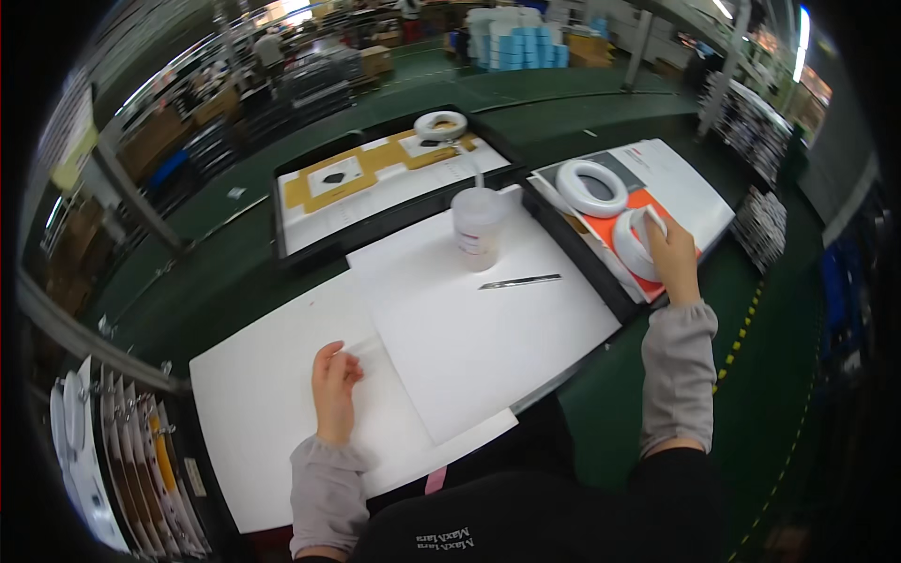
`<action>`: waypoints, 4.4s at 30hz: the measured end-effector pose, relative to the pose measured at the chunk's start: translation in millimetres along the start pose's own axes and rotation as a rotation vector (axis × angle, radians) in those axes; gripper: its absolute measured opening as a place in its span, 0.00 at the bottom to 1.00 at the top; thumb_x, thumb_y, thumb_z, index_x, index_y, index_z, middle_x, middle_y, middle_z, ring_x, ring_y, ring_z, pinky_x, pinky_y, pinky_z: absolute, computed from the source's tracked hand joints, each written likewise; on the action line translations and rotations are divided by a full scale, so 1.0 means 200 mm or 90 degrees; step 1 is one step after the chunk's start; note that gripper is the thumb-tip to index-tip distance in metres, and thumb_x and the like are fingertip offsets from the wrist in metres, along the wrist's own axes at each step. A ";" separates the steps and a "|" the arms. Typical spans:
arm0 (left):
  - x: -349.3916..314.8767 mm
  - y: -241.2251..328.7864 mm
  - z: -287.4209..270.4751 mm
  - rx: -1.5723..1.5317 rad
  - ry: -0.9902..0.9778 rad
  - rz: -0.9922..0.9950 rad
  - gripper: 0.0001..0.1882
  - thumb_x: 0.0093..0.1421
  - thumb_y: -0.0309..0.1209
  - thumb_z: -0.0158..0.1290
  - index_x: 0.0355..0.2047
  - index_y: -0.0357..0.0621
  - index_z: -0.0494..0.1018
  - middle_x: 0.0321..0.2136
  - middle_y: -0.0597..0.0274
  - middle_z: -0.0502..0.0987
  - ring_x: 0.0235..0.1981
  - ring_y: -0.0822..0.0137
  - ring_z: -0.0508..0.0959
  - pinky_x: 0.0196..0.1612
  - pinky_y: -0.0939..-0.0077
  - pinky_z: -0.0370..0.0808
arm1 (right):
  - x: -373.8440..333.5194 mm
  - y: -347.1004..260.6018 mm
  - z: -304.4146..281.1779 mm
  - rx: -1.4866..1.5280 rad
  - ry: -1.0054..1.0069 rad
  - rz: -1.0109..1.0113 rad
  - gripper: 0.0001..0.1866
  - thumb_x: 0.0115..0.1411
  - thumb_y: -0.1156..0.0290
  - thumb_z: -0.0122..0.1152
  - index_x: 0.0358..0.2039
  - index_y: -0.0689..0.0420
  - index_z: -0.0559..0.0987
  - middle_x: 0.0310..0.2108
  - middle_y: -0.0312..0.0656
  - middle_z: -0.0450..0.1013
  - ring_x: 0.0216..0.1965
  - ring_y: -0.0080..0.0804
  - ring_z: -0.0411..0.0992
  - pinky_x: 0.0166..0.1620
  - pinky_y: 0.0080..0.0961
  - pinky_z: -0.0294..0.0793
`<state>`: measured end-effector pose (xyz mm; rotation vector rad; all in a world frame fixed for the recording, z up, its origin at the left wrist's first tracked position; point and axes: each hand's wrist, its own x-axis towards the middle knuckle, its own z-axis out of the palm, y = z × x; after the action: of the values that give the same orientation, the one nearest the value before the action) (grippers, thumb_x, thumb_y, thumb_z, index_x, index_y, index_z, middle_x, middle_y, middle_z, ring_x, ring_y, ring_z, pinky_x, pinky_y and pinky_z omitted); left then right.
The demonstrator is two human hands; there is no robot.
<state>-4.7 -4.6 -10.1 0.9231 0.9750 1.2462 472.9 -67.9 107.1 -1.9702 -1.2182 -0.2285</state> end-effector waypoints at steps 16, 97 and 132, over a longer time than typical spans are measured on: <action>-0.65 1.14 -0.56 0.666 0.242 0.490 0.09 0.56 0.28 0.54 0.36 0.37 0.74 0.31 0.57 0.76 0.33 0.66 0.76 0.37 0.76 0.73 | -0.55 -0.42 0.65 0.270 -0.176 -0.283 0.17 0.58 0.77 0.55 0.49 0.62 0.69 0.52 0.47 0.63 0.49 0.38 0.66 0.49 0.29 0.67; -1.30 -0.25 -0.41 0.087 -0.059 -0.236 0.24 0.55 0.28 0.51 0.53 0.38 0.61 0.51 0.56 0.67 0.49 0.67 0.71 0.47 0.73 0.73 | -1.72 -1.07 0.45 0.713 -0.788 -0.763 0.23 0.59 0.62 0.54 0.55 0.55 0.68 0.56 0.44 0.63 0.58 0.39 0.59 0.59 0.43 0.50; -0.96 0.27 -0.38 0.433 -0.440 -0.793 0.14 0.48 0.24 0.59 0.34 0.27 0.73 0.25 0.53 0.78 0.25 0.65 0.79 0.31 0.74 0.77 | -0.85 1.06 -0.03 1.225 -0.160 0.378 0.15 0.63 0.62 0.51 0.41 0.62 0.75 0.43 0.46 0.72 0.48 0.38 0.69 0.57 0.35 0.65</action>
<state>-106.0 -187.6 32.5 0.8752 1.0897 -0.4714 560.0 -235.1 -88.9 -0.4723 -0.3744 1.1114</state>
